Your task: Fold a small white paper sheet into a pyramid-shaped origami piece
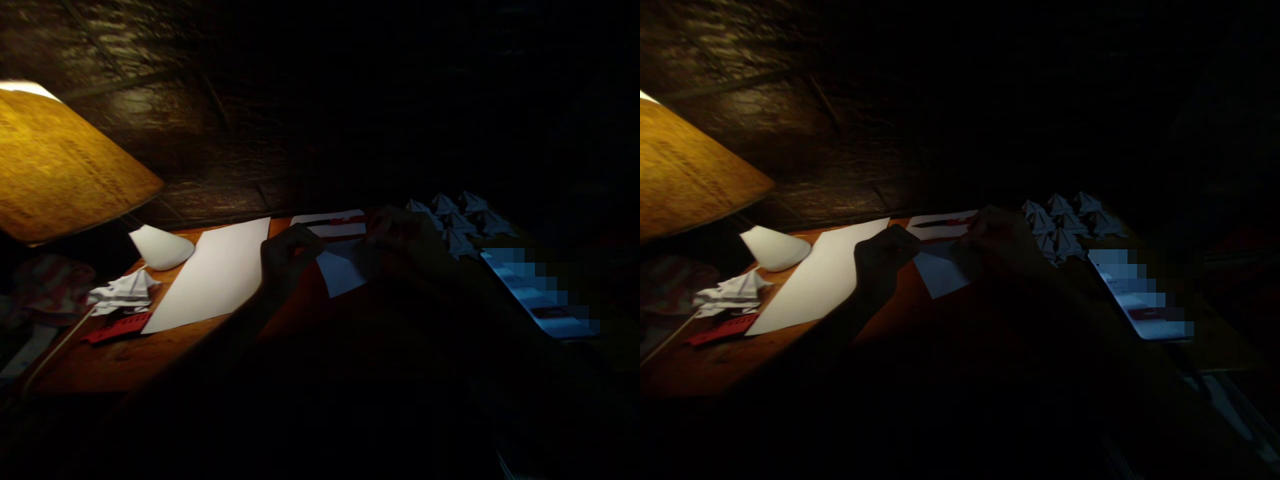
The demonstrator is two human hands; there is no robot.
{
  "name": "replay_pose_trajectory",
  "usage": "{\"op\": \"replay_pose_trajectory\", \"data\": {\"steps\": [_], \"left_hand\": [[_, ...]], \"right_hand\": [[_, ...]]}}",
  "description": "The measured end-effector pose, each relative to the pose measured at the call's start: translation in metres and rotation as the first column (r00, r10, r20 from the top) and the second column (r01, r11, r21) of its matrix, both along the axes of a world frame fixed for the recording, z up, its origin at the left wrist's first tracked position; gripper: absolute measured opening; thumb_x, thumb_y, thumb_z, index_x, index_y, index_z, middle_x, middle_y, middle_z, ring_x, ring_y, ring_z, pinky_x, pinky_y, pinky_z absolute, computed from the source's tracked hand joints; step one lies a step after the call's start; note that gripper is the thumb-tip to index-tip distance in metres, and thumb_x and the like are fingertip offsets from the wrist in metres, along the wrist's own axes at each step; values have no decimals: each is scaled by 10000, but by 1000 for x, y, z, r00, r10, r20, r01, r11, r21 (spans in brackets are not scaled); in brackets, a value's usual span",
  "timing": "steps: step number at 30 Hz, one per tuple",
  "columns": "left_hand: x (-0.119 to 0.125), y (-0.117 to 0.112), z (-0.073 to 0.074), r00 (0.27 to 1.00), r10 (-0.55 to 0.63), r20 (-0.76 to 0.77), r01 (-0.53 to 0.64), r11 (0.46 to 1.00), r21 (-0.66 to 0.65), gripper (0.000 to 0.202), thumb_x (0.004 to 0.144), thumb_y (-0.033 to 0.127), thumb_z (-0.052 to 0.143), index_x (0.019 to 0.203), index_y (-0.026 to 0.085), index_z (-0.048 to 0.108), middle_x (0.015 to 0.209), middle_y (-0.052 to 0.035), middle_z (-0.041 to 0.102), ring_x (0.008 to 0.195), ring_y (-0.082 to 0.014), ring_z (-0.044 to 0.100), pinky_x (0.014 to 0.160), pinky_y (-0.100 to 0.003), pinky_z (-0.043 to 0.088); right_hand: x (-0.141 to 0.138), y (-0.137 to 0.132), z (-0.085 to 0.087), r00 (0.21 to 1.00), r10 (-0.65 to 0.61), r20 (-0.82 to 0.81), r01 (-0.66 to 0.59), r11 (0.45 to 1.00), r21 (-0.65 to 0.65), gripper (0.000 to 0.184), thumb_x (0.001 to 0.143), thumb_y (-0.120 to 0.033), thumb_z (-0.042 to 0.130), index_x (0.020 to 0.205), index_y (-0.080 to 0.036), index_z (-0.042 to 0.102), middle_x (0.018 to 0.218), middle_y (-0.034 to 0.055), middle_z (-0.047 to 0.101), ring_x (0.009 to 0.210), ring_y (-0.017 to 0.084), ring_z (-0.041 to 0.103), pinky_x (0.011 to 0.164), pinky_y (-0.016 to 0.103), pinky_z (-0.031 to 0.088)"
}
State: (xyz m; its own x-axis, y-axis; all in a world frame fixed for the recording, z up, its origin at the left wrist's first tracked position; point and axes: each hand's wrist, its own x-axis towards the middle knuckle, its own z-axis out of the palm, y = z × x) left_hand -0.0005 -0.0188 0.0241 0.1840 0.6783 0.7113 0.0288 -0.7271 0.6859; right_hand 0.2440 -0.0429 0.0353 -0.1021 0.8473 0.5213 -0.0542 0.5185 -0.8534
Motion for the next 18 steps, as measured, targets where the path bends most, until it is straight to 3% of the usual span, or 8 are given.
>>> {"op": "replay_pose_trajectory", "data": {"steps": [4,9,14,18], "left_hand": [[0,2,-3,997,-38,69,48,987,-151,75,816,184,803,754,211,772,793,-9,706,772,-133,644,682,-249,503],[-1,5,-6,990,-84,111,116,940,-322,142,895,336,739,930,213,798,951,-45,740,889,-172,680,774,-278,548],[1,6,-8,981,-137,139,178,920,-350,208,851,242,717,1055,217,748,1068,-39,739,980,-192,694,865,-310,576],[2,7,-9,982,-161,99,186,912,-366,281,819,215,727,1099,223,701,1178,-34,723,931,-171,696,841,-301,584]], "right_hand": [[-4,-2,-2,998,11,-61,-17,995,-100,243,771,-413,865,712,-222,726,825,38,704,812,193,639,788,384,539],[-8,-4,-5,989,-53,-137,11,956,-292,249,770,-408,841,710,-216,695,698,9,652,631,143,567,589,304,474],[-3,9,-12,993,-79,-93,43,942,-332,244,753,-370,844,673,-212,677,656,10,633,608,136,555,578,294,480],[3,19,-19,988,-146,-53,116,923,-366,192,762,-340,819,707,-213,686,708,25,678,663,149,593,636,300,519]]}}
